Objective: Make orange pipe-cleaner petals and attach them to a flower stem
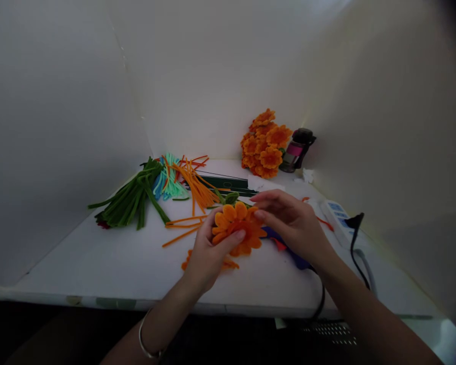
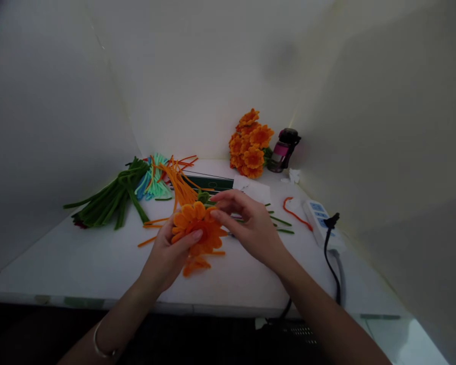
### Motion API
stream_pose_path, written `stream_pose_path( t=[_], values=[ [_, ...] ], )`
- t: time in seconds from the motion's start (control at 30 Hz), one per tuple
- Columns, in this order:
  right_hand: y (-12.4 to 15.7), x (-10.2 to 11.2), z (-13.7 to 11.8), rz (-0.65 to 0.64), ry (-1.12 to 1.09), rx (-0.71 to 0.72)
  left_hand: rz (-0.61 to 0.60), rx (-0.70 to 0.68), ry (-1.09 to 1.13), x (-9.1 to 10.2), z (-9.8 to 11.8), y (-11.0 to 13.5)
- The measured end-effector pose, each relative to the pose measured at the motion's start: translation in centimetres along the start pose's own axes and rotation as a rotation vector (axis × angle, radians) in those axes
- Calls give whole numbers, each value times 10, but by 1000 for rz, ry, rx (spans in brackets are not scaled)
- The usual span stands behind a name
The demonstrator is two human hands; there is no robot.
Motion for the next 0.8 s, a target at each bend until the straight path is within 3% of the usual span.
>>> stream_pose_path(
  t=[0.1,0.27,0.8],
  values=[
    [2,1,0,14,61,-17,2,13,-19,0,-3,0],
    [4,-2,-5,3,307,99,55,4,17,0,-5,1],
    [19,-14,-16,296,534,436,268,-21,144,-15,-25,4]
  ],
)
Point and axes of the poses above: each hand's wrist, its own y-axis away from the middle knuckle, its own x-axis out of the back of the hand, z = x × y, the point moved 3 cm from there along -y, towards the middle knuckle, and after that the axes turned 1 degree about -z, right-handed, at the moved point
